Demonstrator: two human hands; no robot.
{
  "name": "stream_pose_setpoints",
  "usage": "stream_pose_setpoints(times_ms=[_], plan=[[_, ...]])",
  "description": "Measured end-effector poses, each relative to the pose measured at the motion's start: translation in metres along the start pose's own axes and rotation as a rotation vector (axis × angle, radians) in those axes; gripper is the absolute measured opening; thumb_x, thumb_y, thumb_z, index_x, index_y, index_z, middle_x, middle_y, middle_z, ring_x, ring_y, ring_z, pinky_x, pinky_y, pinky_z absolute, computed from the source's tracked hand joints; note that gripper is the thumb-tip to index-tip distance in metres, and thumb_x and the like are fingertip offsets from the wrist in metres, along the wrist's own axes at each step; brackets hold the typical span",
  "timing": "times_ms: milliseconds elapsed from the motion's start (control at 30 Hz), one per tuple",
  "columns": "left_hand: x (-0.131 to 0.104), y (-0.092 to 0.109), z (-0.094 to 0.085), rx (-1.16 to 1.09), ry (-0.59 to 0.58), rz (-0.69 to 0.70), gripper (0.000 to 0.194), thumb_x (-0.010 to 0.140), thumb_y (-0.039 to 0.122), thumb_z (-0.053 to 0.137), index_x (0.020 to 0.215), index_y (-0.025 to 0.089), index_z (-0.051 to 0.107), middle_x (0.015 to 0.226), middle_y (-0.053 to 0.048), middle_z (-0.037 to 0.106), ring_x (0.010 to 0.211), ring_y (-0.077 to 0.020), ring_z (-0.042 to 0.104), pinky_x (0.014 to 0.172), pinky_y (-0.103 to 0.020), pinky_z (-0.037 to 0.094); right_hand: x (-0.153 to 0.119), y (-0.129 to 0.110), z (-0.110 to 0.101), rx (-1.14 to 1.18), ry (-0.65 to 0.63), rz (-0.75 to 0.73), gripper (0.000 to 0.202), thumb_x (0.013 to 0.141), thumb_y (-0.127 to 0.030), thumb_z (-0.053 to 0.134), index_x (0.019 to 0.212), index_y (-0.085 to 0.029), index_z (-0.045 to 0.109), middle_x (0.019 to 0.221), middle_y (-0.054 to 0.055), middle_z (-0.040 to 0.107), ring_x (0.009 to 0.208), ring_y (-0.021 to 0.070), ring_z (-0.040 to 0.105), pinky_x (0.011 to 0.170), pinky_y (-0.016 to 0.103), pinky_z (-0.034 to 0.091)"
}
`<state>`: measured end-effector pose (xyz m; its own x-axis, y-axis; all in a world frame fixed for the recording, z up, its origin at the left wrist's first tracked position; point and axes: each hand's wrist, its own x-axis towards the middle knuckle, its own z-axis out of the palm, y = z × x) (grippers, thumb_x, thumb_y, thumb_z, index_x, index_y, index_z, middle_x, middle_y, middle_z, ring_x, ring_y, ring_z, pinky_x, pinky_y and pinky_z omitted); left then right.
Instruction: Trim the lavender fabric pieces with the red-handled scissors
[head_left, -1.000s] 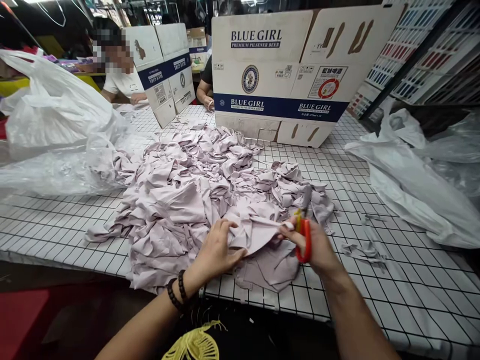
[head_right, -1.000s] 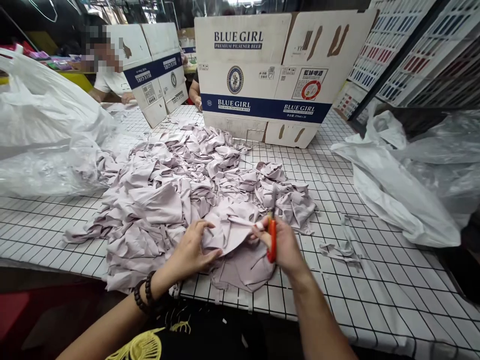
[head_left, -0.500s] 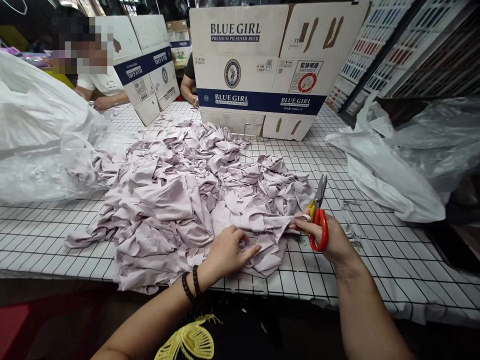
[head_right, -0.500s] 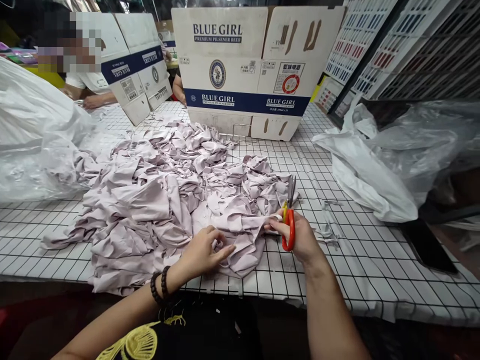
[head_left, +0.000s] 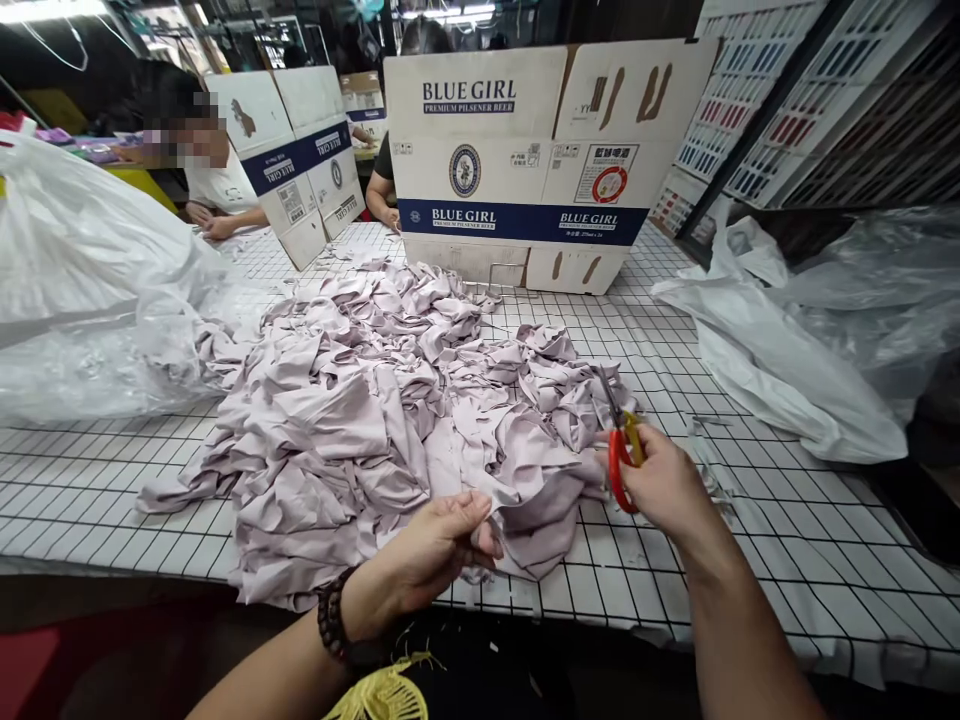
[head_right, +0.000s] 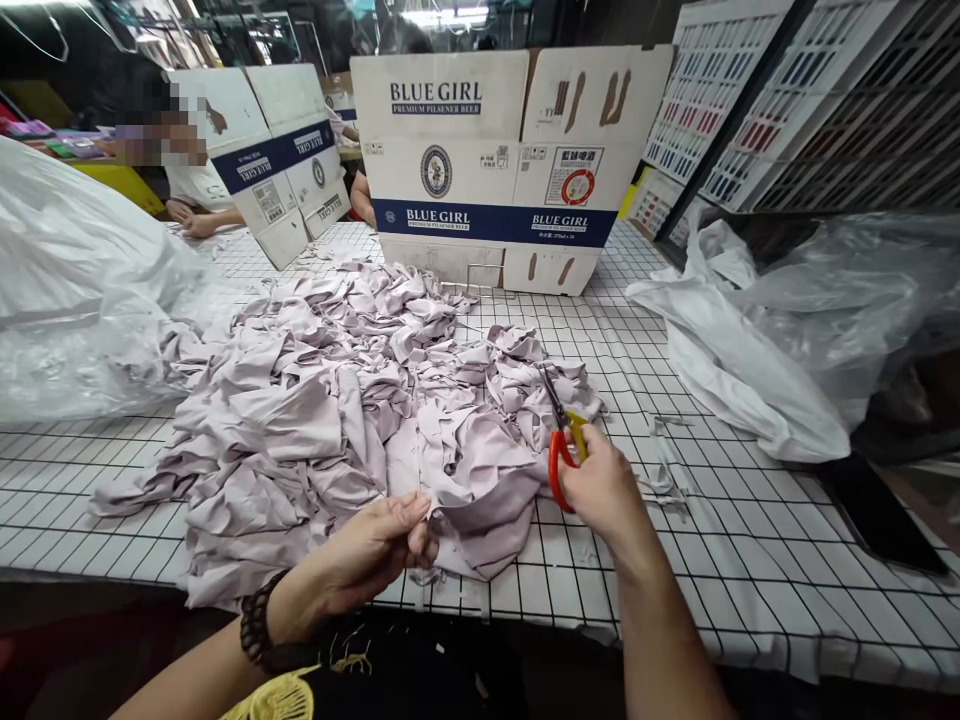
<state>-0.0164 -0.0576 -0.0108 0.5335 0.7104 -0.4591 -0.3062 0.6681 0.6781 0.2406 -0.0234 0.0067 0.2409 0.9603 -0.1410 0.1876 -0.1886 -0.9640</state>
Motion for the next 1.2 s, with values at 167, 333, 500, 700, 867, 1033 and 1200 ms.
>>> stream_pose_setpoints(times_ms=[167,333,500,700,867,1033,1200], plan=[[-0.013,0.013,0.016,-0.032,-0.083,-0.046,0.034,0.069,0.037,0.081,0.079,0.011,0.063,0.073,-0.003,0.066,0.059,-0.0087,0.057,0.06,-0.021,0.044,-0.036,-0.009,0.043,0.213,-0.5,0.064,0.034,0.07,-0.036,0.08,0.089,-0.021,0.056,0.109,0.006,0.066,0.053,0.0062,0.052,0.053,0.024,0.047],[-0.017,0.02,0.008,0.297,-0.119,0.052,0.037,0.078,0.045,0.072,0.086,0.009,0.069,0.078,-0.007,0.071,0.062,-0.0086,0.056,0.062,-0.02,0.043,-0.024,-0.011,0.061,0.181,-0.699,0.062,0.033,0.067,-0.032,0.081,0.084,-0.018,0.057,0.06,-0.007,0.052,0.047,0.0057,0.043,0.044,0.018,0.035],[-0.017,0.023,-0.001,0.374,-0.055,0.154,0.04,0.08,0.048,0.068,0.091,0.01,0.072,0.072,-0.005,0.066,0.059,-0.0083,0.055,0.06,-0.02,0.044,-0.008,-0.025,0.054,0.103,-0.712,-0.078,0.019,0.073,-0.025,0.074,0.083,-0.018,0.059,0.069,-0.003,0.057,0.049,0.0053,0.042,0.045,0.018,0.034],[-0.014,0.027,0.009,0.421,0.092,0.398,0.037,0.078,0.05,0.068,0.08,0.014,0.075,0.099,-0.006,0.051,0.055,-0.0049,0.05,0.042,-0.018,0.043,-0.033,-0.023,0.069,0.164,-0.606,-0.128,0.023,0.072,-0.024,0.076,0.087,-0.02,0.06,0.115,0.006,0.064,0.047,0.0007,0.04,0.048,0.019,0.044],[-0.012,0.033,0.013,0.426,0.119,0.535,0.029,0.08,0.043,0.068,0.078,0.015,0.078,0.141,-0.012,0.04,0.057,-0.0048,0.053,0.039,-0.018,0.044,-0.044,-0.006,0.083,0.217,-0.425,-0.154,0.026,0.07,-0.031,0.08,0.083,-0.021,0.061,0.092,0.004,0.069,0.066,0.0124,0.061,0.061,0.024,0.051],[-0.004,0.034,0.016,0.245,-0.042,0.54,0.025,0.08,0.038,0.07,0.075,0.014,0.076,0.102,-0.013,0.07,0.05,-0.0084,0.057,0.046,-0.021,0.047,-0.038,-0.003,0.077,0.227,-0.481,-0.04,0.035,0.072,-0.048,0.075,0.081,-0.02,0.058,0.062,-0.003,0.057,0.056,0.015,0.056,0.055,0.027,0.048],[0.005,0.031,0.018,0.265,-0.022,0.53,0.033,0.08,0.044,0.07,0.072,0.012,0.07,0.062,-0.003,0.063,0.048,-0.0108,0.059,0.048,-0.02,0.046,-0.051,-0.022,0.035,-0.229,-0.335,-0.162,0.031,0.078,-0.047,0.069,0.082,-0.022,0.052,0.068,-0.003,0.054,0.06,0.0137,0.051,0.055,0.025,0.043]])
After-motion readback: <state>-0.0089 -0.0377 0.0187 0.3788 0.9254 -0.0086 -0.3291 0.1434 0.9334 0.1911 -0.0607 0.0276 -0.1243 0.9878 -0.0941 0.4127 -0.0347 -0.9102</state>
